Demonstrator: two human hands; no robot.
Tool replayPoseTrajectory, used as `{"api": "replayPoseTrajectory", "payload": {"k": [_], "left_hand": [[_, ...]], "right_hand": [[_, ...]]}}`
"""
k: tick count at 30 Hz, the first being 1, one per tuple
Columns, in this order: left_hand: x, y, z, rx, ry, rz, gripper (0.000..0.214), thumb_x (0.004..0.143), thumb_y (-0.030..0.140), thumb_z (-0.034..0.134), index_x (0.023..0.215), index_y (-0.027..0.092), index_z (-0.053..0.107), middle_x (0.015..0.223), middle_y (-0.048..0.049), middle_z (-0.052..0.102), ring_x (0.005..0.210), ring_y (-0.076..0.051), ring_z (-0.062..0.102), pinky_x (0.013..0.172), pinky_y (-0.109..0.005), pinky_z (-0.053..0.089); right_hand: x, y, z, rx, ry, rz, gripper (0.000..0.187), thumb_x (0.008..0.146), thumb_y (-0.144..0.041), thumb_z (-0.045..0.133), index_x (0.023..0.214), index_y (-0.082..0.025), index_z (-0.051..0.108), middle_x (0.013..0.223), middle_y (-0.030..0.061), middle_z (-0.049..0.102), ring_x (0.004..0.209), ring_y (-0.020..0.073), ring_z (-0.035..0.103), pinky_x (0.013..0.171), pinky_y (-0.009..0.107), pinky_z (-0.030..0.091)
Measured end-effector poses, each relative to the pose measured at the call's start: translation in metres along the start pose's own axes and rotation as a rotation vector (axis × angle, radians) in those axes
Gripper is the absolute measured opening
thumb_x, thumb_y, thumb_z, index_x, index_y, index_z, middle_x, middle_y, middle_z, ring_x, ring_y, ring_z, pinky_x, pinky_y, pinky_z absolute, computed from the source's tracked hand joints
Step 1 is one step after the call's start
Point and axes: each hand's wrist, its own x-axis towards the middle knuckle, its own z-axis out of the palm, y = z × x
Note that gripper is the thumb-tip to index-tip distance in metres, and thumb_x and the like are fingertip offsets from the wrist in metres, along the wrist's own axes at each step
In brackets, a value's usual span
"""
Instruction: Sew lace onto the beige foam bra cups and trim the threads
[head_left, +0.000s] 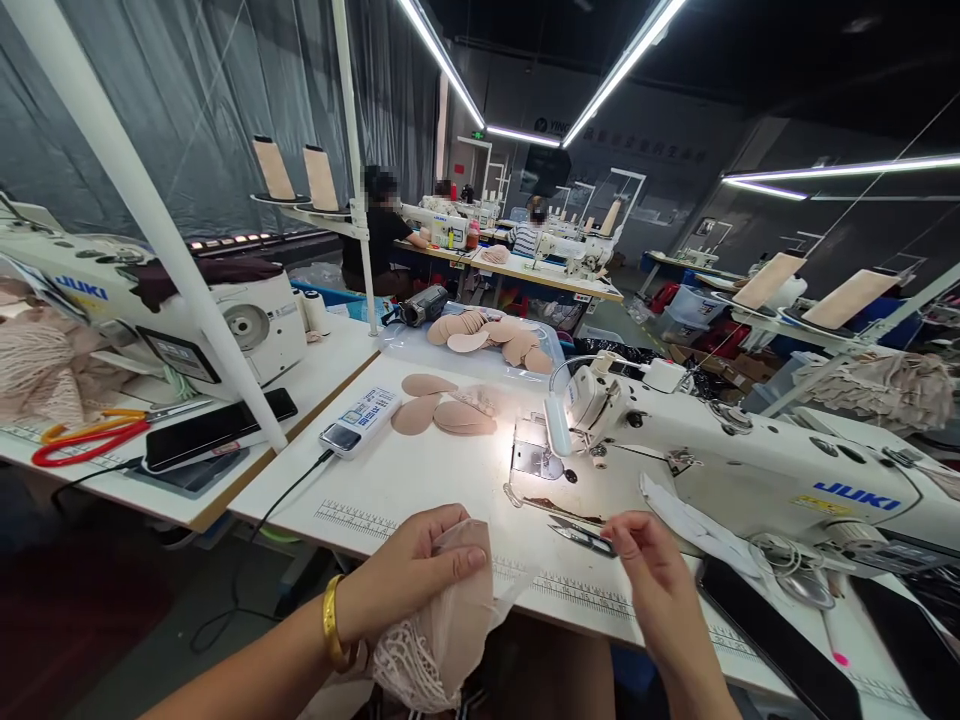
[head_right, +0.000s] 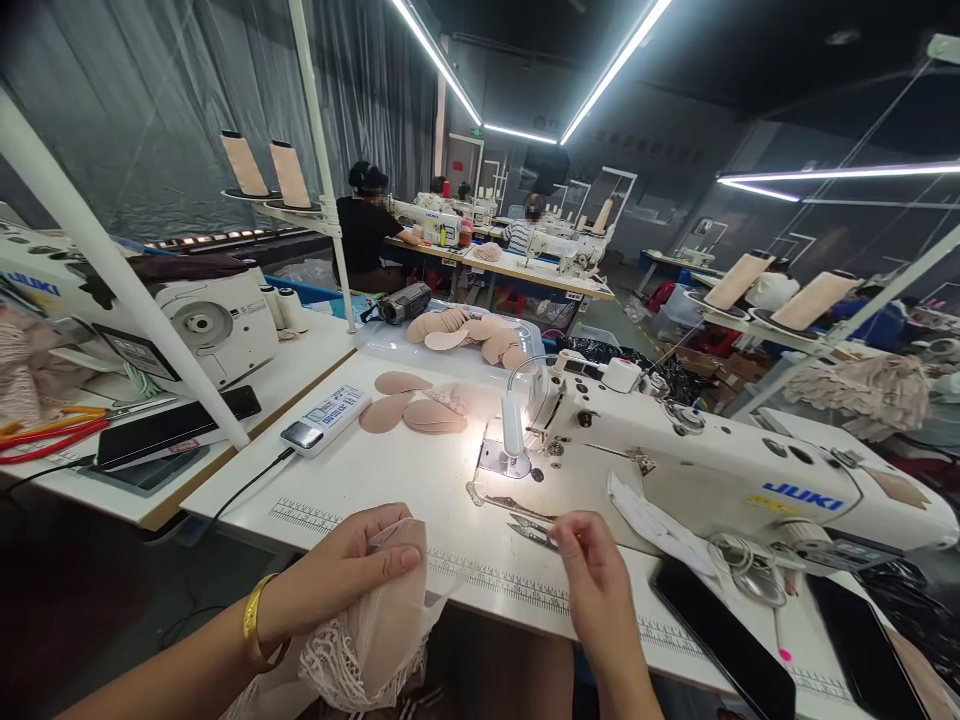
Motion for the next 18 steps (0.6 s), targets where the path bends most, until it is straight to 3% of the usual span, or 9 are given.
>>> {"api": "replayPoseTrajectory", "payload": {"k": [2, 3, 4, 5, 7, 10, 14, 16, 18], "left_hand": [[0.004, 0.0, 0.004, 0.07, -0.036, 0.022, 0.055, 0.082, 0.066, 0.075, 0.076, 0.019, 0.048, 0.073, 0.0064, 0.042, 0.068, -0.013, 0.036, 0.062, -0.024, 0.031], [0.007, -0.001, 0.005, 0.078, -0.059, 0.037, 0.055, 0.082, 0.067, 0.074, 0.077, 0.019, 0.049, 0.073, 0.0062, 0.042, 0.068, -0.013, 0.036, 0.062, -0.024, 0.031], [0.009, -0.003, 0.006, 0.063, -0.076, 0.052, 0.055, 0.082, 0.068, 0.074, 0.077, 0.019, 0.05, 0.073, 0.006, 0.042, 0.068, -0.013, 0.037, 0.062, -0.024, 0.031], [0.011, -0.005, 0.006, 0.028, -0.087, 0.059, 0.055, 0.081, 0.069, 0.075, 0.079, 0.018, 0.052, 0.074, 0.0056, 0.043, 0.069, -0.013, 0.038, 0.062, -0.024, 0.032], [0.013, -0.01, 0.002, -0.057, -0.111, 0.035, 0.055, 0.077, 0.066, 0.08, 0.083, 0.017, 0.056, 0.077, 0.0044, 0.049, 0.071, -0.014, 0.044, 0.066, -0.024, 0.036], [0.01, -0.016, -0.007, -0.095, -0.09, 0.014, 0.051, 0.073, 0.056, 0.088, 0.09, 0.016, 0.061, 0.084, 0.0014, 0.058, 0.079, -0.017, 0.052, 0.075, -0.028, 0.043], [0.004, -0.018, -0.013, -0.056, 0.087, 0.083, 0.042, 0.08, 0.051, 0.085, 0.083, 0.016, 0.062, 0.082, 0.001, 0.058, 0.08, -0.017, 0.051, 0.074, -0.027, 0.043], [0.002, -0.016, -0.011, -0.063, 0.084, 0.117, 0.038, 0.083, 0.05, 0.082, 0.084, 0.017, 0.065, 0.085, -0.0004, 0.058, 0.082, -0.018, 0.052, 0.076, -0.028, 0.044], [0.002, -0.014, -0.008, -0.051, 0.035, 0.18, 0.035, 0.084, 0.05, 0.081, 0.089, 0.017, 0.071, 0.103, -0.006, 0.06, 0.097, -0.022, 0.055, 0.085, -0.031, 0.047]], "right_hand": [[-0.011, 0.0, 0.012, -0.225, -0.178, -0.02, 0.033, 0.089, -0.054, 0.077, 0.107, -0.027, 0.071, 0.103, 0.0064, 0.064, 0.109, 0.0275, 0.056, 0.09, 0.034, 0.046], [-0.018, 0.0, 0.022, -0.224, -0.307, 0.015, 0.037, 0.089, -0.053, 0.077, 0.113, -0.027, 0.069, 0.106, 0.0062, 0.064, 0.111, 0.028, 0.056, 0.091, 0.035, 0.046], [-0.026, 0.001, 0.033, -0.178, -0.436, 0.074, 0.031, 0.09, -0.052, 0.076, 0.107, -0.027, 0.069, 0.1, 0.0043, 0.064, 0.102, 0.0253, 0.058, 0.086, 0.033, 0.047], [-0.032, 0.003, 0.043, -0.107, -0.48, 0.118, 0.028, 0.094, -0.052, 0.071, 0.094, -0.025, 0.067, 0.089, 0.0021, 0.062, 0.088, 0.0219, 0.057, 0.078, 0.031, 0.047], [-0.039, 0.008, 0.056, 0.068, -0.399, 0.177, 0.029, 0.097, -0.051, 0.068, 0.087, -0.024, 0.063, 0.081, -0.0006, 0.058, 0.078, 0.0183, 0.053, 0.073, 0.028, 0.046], [-0.036, 0.018, 0.057, 0.227, -0.189, 0.198, 0.023, 0.097, -0.05, 0.069, 0.102, -0.027, 0.066, 0.095, 0.0016, 0.064, 0.09, 0.0201, 0.056, 0.081, 0.029, 0.049], [-0.03, 0.025, 0.051, 0.229, -0.154, 0.193, 0.03, 0.096, -0.05, 0.071, 0.116, -0.028, 0.067, 0.113, 0.0053, 0.069, 0.107, 0.0243, 0.059, 0.097, 0.035, 0.049], [-0.03, 0.026, 0.054, 0.23, -0.131, 0.206, 0.03, 0.095, -0.052, 0.071, 0.111, -0.028, 0.068, 0.109, 0.0049, 0.071, 0.104, 0.0247, 0.061, 0.096, 0.036, 0.051], [-0.032, 0.026, 0.058, 0.254, -0.111, 0.214, 0.031, 0.093, -0.054, 0.072, 0.111, -0.029, 0.068, 0.109, 0.005, 0.072, 0.105, 0.0254, 0.063, 0.094, 0.037, 0.052]]}}
